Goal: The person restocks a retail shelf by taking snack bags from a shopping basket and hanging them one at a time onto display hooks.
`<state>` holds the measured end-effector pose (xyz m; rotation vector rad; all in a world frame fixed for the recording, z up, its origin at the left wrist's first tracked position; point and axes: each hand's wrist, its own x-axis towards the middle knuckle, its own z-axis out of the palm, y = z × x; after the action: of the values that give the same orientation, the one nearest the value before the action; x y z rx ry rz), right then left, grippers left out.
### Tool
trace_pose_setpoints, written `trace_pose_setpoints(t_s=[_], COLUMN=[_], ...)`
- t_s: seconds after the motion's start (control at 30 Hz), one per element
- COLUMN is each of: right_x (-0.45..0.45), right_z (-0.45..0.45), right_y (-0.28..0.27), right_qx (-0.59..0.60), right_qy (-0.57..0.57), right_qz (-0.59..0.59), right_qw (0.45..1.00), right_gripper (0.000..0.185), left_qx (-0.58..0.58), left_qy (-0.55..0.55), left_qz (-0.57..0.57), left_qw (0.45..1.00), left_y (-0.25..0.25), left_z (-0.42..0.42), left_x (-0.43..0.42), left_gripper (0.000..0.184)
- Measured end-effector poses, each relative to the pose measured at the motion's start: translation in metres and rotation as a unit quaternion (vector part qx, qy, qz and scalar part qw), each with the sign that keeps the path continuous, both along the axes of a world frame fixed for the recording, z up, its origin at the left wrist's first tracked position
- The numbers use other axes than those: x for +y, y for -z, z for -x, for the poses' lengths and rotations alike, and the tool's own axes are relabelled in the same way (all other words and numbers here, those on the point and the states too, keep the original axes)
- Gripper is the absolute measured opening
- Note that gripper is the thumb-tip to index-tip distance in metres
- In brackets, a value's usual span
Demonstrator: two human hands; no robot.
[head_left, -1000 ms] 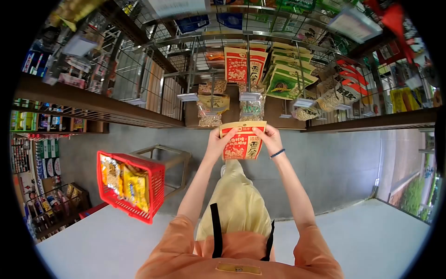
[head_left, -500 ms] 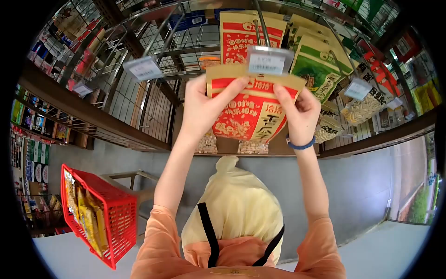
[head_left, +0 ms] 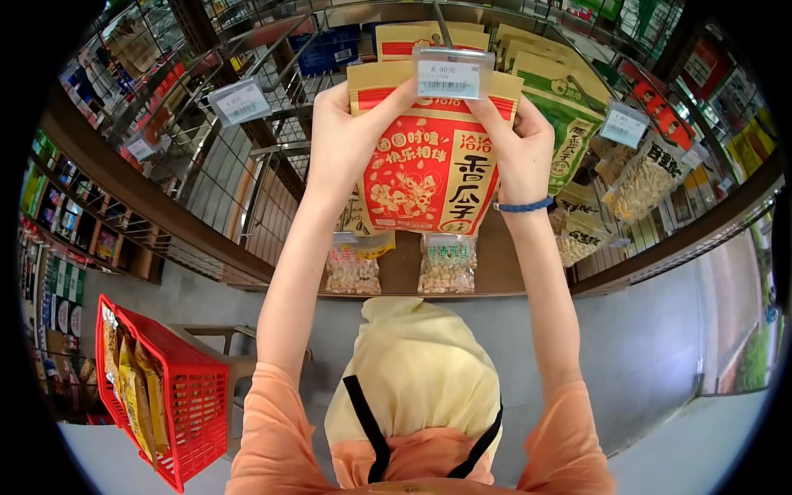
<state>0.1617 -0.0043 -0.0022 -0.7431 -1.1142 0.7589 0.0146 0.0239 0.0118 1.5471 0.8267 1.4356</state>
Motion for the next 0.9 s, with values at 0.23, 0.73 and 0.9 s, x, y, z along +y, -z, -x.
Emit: trace_pose_setpoints(t_s=[0.23, 0.73, 0.9], right_x=[0.012, 0.078, 0.103], right_z=[-0.004, -0.009, -0.011], right_y=[0.002, 0.016, 0.020], right_qx=[0.025, 0.013, 0.020], right_qy=[-0.023, 0.045, 0.063], right_qz=[-0.006, 0.032, 0.039], right_qw=[0.999, 0.998, 0.997], right_gripper=[0.020, 0.026, 0.024], left_qx=[0.001, 0.057, 0.011], left_qy=[0.004, -0.044, -0.021], left_qz=[-0.026, -0.027, -0.010], left_qw=[1.000, 0.997, 1.000], left_y=[0.002, 0.004, 0.003], left_z=[-0.003, -0.016, -0.021], left_x=[0.013, 0.054, 0.061], left_gripper=[0.018, 0.020, 0.019])
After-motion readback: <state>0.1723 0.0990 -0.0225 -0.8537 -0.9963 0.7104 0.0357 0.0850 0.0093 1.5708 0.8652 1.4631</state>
